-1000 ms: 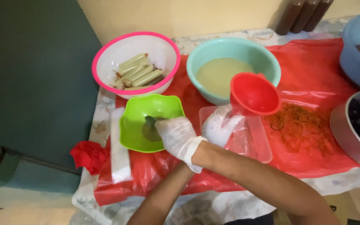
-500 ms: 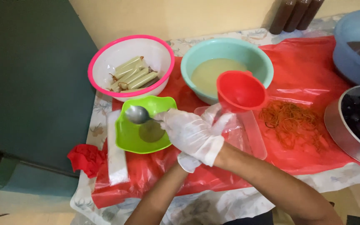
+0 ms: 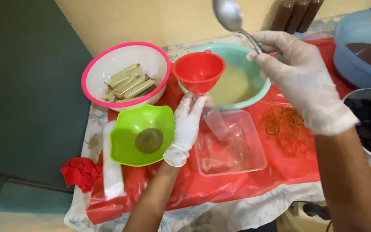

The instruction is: The person uses a spoon to scoop a light-colored liquid from a bowl and pour it through a red funnel into a small plastic bag. They then seal the bag with a red rubber band and set it aside.

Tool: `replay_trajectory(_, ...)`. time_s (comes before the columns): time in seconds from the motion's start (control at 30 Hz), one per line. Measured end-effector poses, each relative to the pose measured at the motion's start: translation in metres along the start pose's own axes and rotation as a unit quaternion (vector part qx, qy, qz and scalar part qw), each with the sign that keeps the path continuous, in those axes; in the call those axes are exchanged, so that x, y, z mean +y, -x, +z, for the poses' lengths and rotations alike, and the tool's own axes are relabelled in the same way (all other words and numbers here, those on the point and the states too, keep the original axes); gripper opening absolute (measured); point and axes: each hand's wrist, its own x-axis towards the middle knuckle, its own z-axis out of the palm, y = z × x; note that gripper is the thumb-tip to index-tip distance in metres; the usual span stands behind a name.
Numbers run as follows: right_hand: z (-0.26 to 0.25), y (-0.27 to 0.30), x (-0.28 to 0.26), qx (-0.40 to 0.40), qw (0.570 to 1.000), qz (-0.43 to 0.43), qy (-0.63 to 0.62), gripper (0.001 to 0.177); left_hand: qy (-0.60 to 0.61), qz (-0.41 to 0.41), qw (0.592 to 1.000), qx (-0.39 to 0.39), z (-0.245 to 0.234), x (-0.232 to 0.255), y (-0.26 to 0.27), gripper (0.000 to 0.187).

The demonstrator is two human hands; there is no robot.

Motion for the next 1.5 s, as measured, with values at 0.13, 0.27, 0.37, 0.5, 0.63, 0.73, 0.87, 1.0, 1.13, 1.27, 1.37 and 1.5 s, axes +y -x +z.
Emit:
replay_trajectory(0.13, 0.007, -0.048, 0.086, -0.006, 0.991, 0.009, 0.132, 0.037, 0.001, 0.013, 1.000, -0.016, 0.000, -0.013, -0.006, 0.018)
replay_trajectory(0.27, 0.043, -0.100, 0.183, -0.031, 0.928, -0.050, 0.368, 0.036, -0.051, 0.012, 0.999, -0.004, 0.002, -0.028, -0.004, 0.028)
replay_trajectory(0.37, 0.068, -0.105, 0.196, -0.079, 0.902, -0.015, 0.424, 0.029, -0.048, 0.016, 0.998, -0.038, 0.004, -0.047, 0.001, 0.026)
replay_trajectory(0.5, 0.086, -0.127, 0.224, -0.110, 0.877, -0.053, 0.465, 0.025, -0.025, 0.005, 0.999, -0.039, 0.001, -0.059, 0.001, 0.028)
replay_trajectory(0.63, 0.093, -0.150, 0.241, -0.143, 0.830, 0.000, 0.539, 0.023, -0.003, 0.011, 1.000, -0.015, -0.002, -0.024, 0.008, 0.024)
replay_trajectory(0.73, 0.086, -0.142, 0.227, -0.156, 0.825, 0.040, 0.541, 0.027, -0.007, -0.001, 1.000, -0.018, -0.004, -0.022, 0.007, 0.019)
replay_trajectory(0.87, 0.079, -0.135, 0.207, -0.150, 0.886, 0.048, 0.436, 0.031, -0.003, -0.042, 0.999, 0.008, -0.008, -0.039, 0.003, 0.021)
replay_trajectory(1.0, 0.074, -0.134, 0.203, -0.111, 0.915, 0.039, 0.387, 0.027, -0.001, -0.052, 0.999, 0.010, -0.009, -0.036, 0.003, 0.023)
replay_trajectory(1.13, 0.056, -0.126, 0.166, -0.102, 0.933, 0.061, 0.341, 0.030, 0.003, -0.045, 0.999, 0.010, -0.007, -0.032, 0.005, 0.022)
replay_trajectory(1.27, 0.036, -0.117, 0.135, -0.069, 0.935, 0.057, 0.344, 0.028, -0.038, -0.027, 0.999, 0.011, -0.002, -0.016, 0.009, 0.023)
replay_trajectory(1.37, 0.026, -0.107, 0.117, -0.059, 0.934, 0.064, 0.345, 0.028, -0.037, -0.030, 0.999, 0.004, -0.003, -0.018, 0.008, 0.023)
replay_trajectory(1.5, 0.015, -0.099, 0.104, -0.049, 0.929, 0.071, 0.360, 0.029, -0.034, -0.032, 0.999, -0.010, -0.008, -0.025, 0.007, 0.023)
